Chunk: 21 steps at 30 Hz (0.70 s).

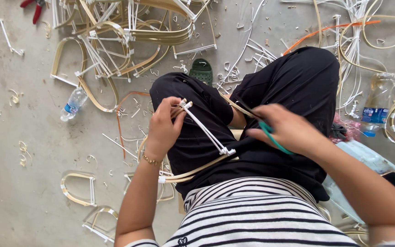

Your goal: Assembling and securing curved bamboo or wood strips into frames using plastic ties.

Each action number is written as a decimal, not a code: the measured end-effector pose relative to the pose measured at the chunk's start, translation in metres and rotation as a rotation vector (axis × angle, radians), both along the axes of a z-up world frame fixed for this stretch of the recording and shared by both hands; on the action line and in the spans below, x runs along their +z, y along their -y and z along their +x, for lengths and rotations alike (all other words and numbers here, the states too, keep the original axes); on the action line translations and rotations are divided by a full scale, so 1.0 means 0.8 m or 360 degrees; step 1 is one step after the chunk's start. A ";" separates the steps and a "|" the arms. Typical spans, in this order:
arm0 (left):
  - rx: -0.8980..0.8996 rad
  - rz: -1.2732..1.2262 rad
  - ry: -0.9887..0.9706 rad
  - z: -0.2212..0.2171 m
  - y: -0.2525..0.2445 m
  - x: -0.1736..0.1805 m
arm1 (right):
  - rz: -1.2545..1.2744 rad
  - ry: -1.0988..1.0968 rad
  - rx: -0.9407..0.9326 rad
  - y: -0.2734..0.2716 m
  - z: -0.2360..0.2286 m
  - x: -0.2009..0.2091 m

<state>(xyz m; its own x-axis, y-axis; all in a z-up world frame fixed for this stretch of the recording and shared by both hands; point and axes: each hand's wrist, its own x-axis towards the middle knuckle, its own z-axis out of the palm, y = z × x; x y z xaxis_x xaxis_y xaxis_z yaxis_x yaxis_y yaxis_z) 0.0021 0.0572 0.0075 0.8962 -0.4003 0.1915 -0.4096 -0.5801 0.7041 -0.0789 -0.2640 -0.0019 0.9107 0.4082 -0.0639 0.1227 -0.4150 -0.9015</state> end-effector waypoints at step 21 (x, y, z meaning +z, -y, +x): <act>-0.0282 -0.0205 -0.1716 0.065 -0.007 -0.044 | -0.0171 0.0977 0.0474 -0.091 0.050 0.065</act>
